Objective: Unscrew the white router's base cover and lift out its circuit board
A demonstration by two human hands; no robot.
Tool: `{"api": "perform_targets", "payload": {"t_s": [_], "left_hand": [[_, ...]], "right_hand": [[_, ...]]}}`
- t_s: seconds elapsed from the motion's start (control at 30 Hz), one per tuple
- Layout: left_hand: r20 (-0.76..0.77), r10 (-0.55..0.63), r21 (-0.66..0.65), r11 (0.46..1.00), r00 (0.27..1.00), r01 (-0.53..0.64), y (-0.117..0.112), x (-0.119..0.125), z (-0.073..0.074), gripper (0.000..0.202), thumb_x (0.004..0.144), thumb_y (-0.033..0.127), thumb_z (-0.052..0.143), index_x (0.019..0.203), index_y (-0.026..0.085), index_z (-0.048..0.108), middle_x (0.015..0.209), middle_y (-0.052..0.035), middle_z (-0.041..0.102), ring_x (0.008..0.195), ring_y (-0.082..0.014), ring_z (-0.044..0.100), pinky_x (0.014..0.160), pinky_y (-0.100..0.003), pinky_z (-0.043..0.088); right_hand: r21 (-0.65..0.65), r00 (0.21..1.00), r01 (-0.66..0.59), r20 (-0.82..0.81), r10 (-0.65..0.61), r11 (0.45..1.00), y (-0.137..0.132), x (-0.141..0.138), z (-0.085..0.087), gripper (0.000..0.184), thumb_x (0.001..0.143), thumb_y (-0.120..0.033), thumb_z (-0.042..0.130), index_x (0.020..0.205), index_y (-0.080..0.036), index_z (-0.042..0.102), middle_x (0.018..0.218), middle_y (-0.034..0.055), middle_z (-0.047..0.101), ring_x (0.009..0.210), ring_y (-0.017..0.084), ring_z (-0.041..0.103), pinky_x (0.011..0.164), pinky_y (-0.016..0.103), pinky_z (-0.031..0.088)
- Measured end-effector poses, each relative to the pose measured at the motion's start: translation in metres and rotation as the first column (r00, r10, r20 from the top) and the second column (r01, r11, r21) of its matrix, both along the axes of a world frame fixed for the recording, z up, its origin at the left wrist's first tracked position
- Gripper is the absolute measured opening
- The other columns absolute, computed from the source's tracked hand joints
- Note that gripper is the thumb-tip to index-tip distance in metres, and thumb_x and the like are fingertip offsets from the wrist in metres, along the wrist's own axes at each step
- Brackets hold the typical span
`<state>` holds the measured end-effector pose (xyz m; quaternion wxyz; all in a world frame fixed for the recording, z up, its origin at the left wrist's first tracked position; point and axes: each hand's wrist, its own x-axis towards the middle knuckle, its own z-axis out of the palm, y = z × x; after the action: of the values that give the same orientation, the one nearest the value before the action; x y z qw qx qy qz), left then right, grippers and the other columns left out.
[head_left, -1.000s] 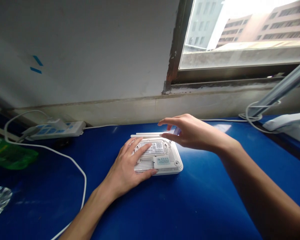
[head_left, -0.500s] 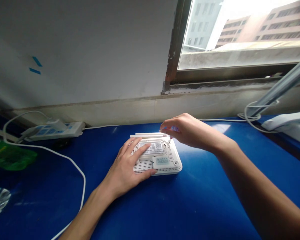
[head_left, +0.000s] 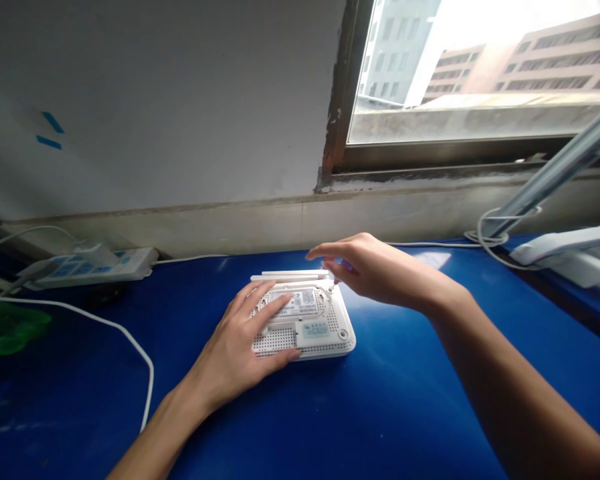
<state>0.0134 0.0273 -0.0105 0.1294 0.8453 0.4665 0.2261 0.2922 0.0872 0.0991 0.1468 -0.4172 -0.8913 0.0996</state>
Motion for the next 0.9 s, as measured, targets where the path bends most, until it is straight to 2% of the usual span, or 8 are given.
{"api": "perform_targets", "payload": {"t_s": [0.13, 0.27, 0.37, 0.47, 0.57, 0.63, 0.77, 0.9], "left_hand": [[0.02, -0.016, 0.012, 1.0, 1.0, 0.016, 0.0016, -0.0031, -0.0006, 0.072, 0.089, 0.056, 0.08, 0.155, 0.036, 0.056, 0.167, -0.0071, 0.046, 0.157, -0.0384, 0.034, 0.125, -0.062, 0.04], [0.002, -0.013, -0.015, 1.0, 1.0, 0.013, 0.0011, -0.002, 0.002, 0.074, 0.09, 0.057, 0.079, 0.156, 0.035, 0.054, 0.169, -0.0075, 0.044, 0.158, -0.0379, 0.032, 0.126, -0.062, 0.038], [-0.012, 0.0, -0.028, 1.0, 1.0, 0.0, -0.0005, 0.0006, 0.0043, 0.074, 0.09, 0.059, 0.078, 0.156, 0.036, 0.054, 0.169, -0.0074, 0.042, 0.158, -0.0383, 0.031, 0.126, -0.063, 0.037], [-0.016, 0.024, -0.03, 0.999, 1.0, -0.024, -0.0027, 0.0034, 0.0058, 0.074, 0.09, 0.06, 0.077, 0.156, 0.035, 0.054, 0.169, -0.0086, 0.042, 0.158, -0.0383, 0.032, 0.126, -0.063, 0.037], [-0.023, 0.039, -0.029, 0.999, 0.999, -0.04, -0.0046, 0.0052, 0.0064, 0.074, 0.091, 0.061, 0.076, 0.156, 0.033, 0.054, 0.17, -0.01, 0.04, 0.158, -0.0385, 0.031, 0.125, -0.063, 0.038], [-0.022, 0.041, -0.031, 0.999, 0.999, -0.042, -0.0054, 0.0056, 0.0065, 0.074, 0.091, 0.061, 0.076, 0.157, 0.034, 0.054, 0.17, -0.0099, 0.04, 0.158, -0.0389, 0.031, 0.125, -0.064, 0.038], [-0.014, 0.049, -0.034, 0.998, 0.999, -0.05, -0.0062, 0.0051, 0.0056, 0.075, 0.09, 0.061, 0.077, 0.157, 0.034, 0.054, 0.171, -0.0091, 0.04, 0.158, -0.0394, 0.031, 0.125, -0.063, 0.038], [-0.02, 0.043, -0.027, 0.999, 0.999, -0.044, -0.0052, 0.0042, 0.0041, 0.074, 0.091, 0.061, 0.076, 0.156, 0.034, 0.054, 0.171, -0.0087, 0.04, 0.159, -0.0387, 0.03, 0.126, -0.063, 0.037]], "right_hand": [[0.002, 0.997, -0.073, -0.021, 0.073, 0.997, -0.0035, 0.0018, 0.0023, 0.063, 0.089, -0.012, 0.063, 0.15, -0.027, 0.059, 0.138, 0.0066, 0.073, 0.115, 0.023, 0.072, 0.086, 0.029, 0.055], [-0.029, 1.0, -0.015, -0.004, 0.014, 0.999, -0.0008, -0.0017, 0.002, 0.029, 0.101, -0.033, 0.062, 0.125, -0.025, 0.076, 0.112, 0.0058, 0.081, 0.09, 0.021, 0.075, 0.072, 0.029, 0.053], [-0.045, 1.0, 0.004, 0.007, -0.004, 0.999, 0.0034, -0.0021, -0.0006, 0.03, 0.107, -0.033, 0.054, 0.106, -0.023, 0.082, 0.094, 0.0055, 0.083, 0.076, 0.018, 0.074, 0.069, 0.028, 0.052], [-0.029, 1.0, 0.004, -0.003, -0.004, 1.0, 0.0045, 0.0011, -0.0018, 0.033, 0.103, -0.023, 0.056, 0.129, -0.023, 0.076, 0.101, 0.0064, 0.083, 0.076, 0.018, 0.075, 0.066, 0.027, 0.051], [-0.019, 0.999, -0.028, -0.017, 0.028, 0.999, 0.0032, 0.0034, -0.0011, 0.059, 0.093, -0.013, 0.061, 0.15, -0.028, 0.06, 0.124, 0.0053, 0.08, 0.089, 0.017, 0.076, 0.071, 0.025, 0.054], [-0.018, 0.999, -0.033, -0.006, 0.033, 0.999, 0.0031, 0.0026, -0.0016, 0.053, 0.093, -0.018, 0.065, 0.145, -0.028, 0.064, 0.13, 0.0049, 0.077, 0.094, 0.018, 0.076, 0.075, 0.025, 0.055], [-0.001, 0.999, 0.046, 0.012, -0.046, 0.999, 0.0057, -0.0017, -0.0055, 0.03, 0.104, -0.037, 0.061, 0.128, -0.025, 0.074, 0.111, 0.0062, 0.082, 0.09, 0.021, 0.077, 0.072, 0.029, 0.055], [0.017, 0.999, -0.029, -0.016, 0.029, 0.999, 0.004, -0.0025, -0.005, 0.046, 0.096, -0.016, 0.062, 0.14, -0.028, 0.067, 0.126, 0.0052, 0.078, 0.099, 0.02, 0.076, 0.078, 0.029, 0.055]]}}
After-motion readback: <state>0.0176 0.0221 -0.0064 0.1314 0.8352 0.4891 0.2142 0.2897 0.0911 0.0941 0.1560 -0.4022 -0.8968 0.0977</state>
